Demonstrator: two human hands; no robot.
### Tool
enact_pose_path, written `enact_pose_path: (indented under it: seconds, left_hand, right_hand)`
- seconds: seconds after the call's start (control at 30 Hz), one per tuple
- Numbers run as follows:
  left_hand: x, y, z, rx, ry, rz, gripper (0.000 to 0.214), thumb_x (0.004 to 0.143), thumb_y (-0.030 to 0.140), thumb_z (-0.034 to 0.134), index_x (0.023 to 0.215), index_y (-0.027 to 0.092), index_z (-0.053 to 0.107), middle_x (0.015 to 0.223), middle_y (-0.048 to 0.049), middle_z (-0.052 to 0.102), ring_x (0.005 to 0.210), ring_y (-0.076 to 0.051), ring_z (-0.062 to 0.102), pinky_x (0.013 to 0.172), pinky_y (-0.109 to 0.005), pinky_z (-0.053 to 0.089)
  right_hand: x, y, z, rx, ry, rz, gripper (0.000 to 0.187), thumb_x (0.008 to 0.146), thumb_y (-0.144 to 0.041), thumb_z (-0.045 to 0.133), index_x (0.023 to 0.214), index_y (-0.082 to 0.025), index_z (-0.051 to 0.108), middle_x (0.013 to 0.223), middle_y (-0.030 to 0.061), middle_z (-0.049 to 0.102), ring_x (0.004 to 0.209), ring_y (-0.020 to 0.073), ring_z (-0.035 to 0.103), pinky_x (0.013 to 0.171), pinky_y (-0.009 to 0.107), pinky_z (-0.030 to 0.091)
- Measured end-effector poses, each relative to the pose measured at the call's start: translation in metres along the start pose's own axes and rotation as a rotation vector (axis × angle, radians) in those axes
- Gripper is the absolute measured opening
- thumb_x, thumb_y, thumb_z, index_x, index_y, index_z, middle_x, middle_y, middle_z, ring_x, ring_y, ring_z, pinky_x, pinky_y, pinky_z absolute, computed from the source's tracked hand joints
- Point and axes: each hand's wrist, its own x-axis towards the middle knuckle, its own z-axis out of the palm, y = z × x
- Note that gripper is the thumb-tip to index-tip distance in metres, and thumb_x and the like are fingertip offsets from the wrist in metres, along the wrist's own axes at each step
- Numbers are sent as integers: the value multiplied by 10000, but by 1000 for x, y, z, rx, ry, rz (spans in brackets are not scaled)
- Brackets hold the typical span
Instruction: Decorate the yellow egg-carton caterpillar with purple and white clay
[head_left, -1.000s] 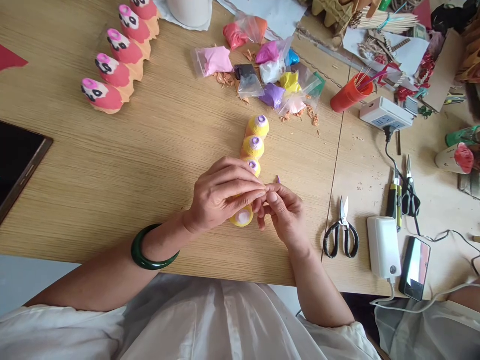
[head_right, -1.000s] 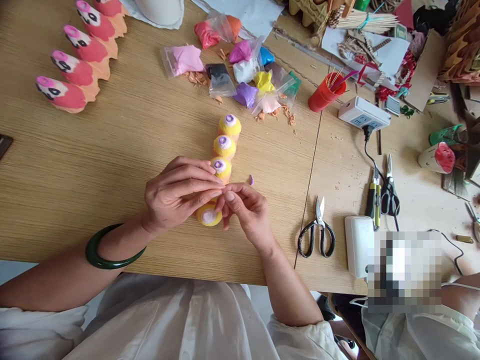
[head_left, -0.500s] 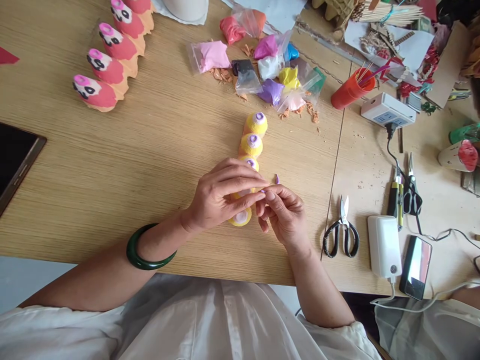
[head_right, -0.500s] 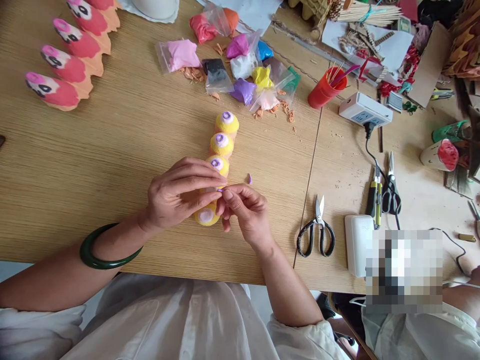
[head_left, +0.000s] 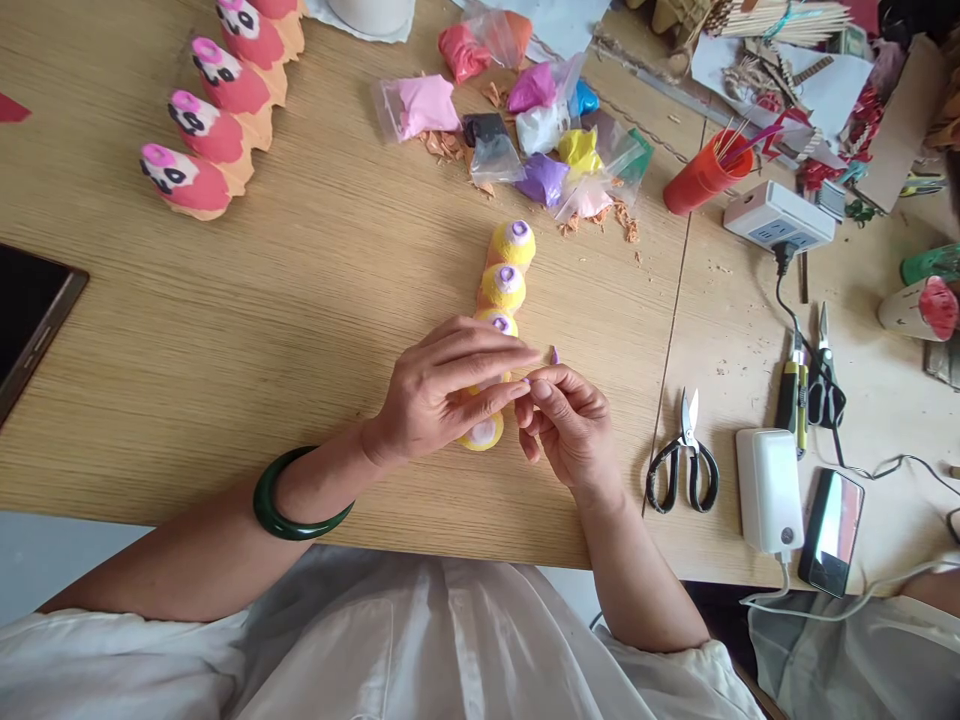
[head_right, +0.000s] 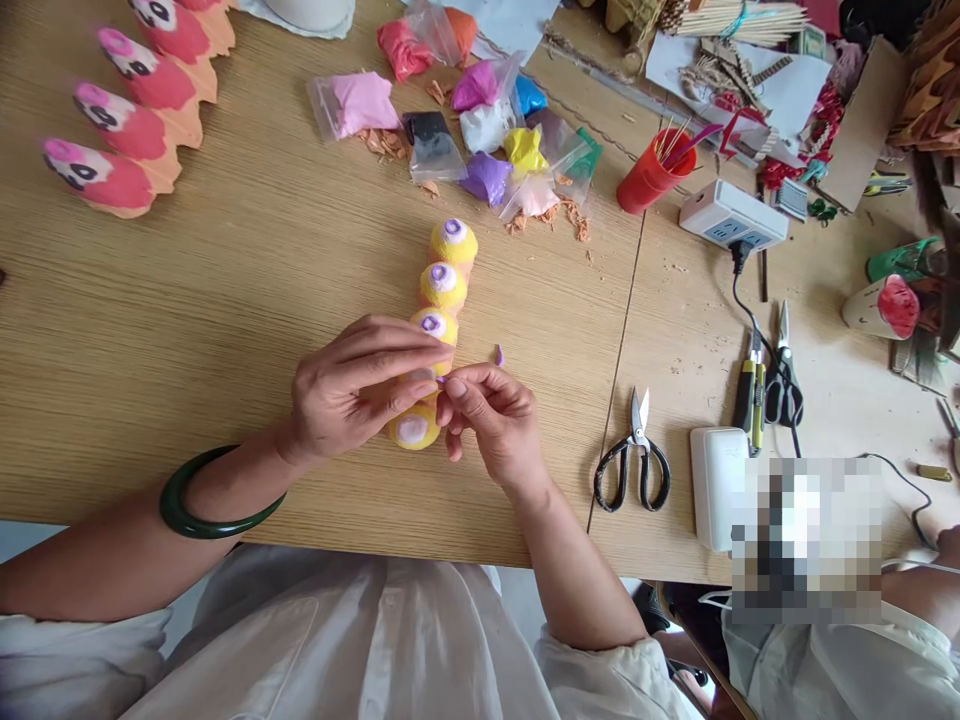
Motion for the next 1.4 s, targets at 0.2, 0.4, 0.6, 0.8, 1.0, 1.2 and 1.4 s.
enact_pose_path:
  seconds: [0.2, 0.4, 0.6, 0.8, 1.0, 1.2, 1.4]
  left_hand:
    - [1, 0, 0, -1, -15, -15, 143, 1003, 183, 749, 1137, 212, 789, 1083, -43, 841, 1042, -180, 761, 1009, -346, 632]
    - [4, 3, -2, 5, -10, -38, 91, 1006, 191, 747, 1054, 239, 807, 1003, -17, 851, 971, -178, 780, 938, -346, 652]
    - [1, 4, -3, 7, 3, -97, 225, 1013, 291, 761, 1224, 216, 782, 1127, -65, 841, 1086, -207, 772, 997, -367, 640]
    - [1, 2, -1, 19, -29, -54, 120, 1055, 264, 693, 1088, 254, 808, 1004, -7, 849, 981, -170, 767, 942, -348, 639]
    - [2, 3, -2, -8, 1, -26, 86, 1018, 264, 750, 1076, 266, 812, 1036, -11, 850, 1006, -177, 764, 951, -349, 639]
    - [2, 3, -3, 29, -9, -56, 242, 993, 365, 787, 1200, 240, 793, 1139, -61, 839, 1072, -211, 775, 978, -374, 648]
    - [-1, 1, 0, -13, -24, -46, 117, 1028, 249, 731, 1111, 263, 811, 1064, -19, 849, 1028, -180, 770, 984, -360, 647]
  right_hand:
    - [0, 0, 0, 16, 3, 16, 353, 795, -481, 928, 843, -202, 718, 610, -62, 668, 430, 65, 559, 350, 155, 482]
    - [-1, -2, 1, 33, -8, 29, 329, 811, -470, 919, 879, -211, 729, 611, -61, 685, 429, 81, 579, 350, 175, 505]
    - [-1, -1, 0, -8, 13, 13, 364, 831, -511, 900, 823, -201, 710, 607, -60, 662, 419, 68, 567, 361, 168, 499]
    - [-3, -2, 1, 7, -18, 39, 368, 865, -514, 871, 805, -192, 705, 625, -44, 677, 439, 72, 570, 372, 174, 530]
    - [-3, -3, 0, -13, -13, 43, 394, 858, -536, 873, 802, -192, 689, 617, -46, 662, 452, 77, 577, 384, 177, 541]
    - [-3, -2, 0, 4, 14, 20, 357, 851, -519, 882, 821, -200, 727, 603, -52, 656, 441, 81, 593, 379, 177, 533]
    - [-3, -3, 2, -17, -2, 38, 406, 853, -552, 869, 760, -200, 689, 623, -48, 641, 457, 73, 570, 394, 179, 549]
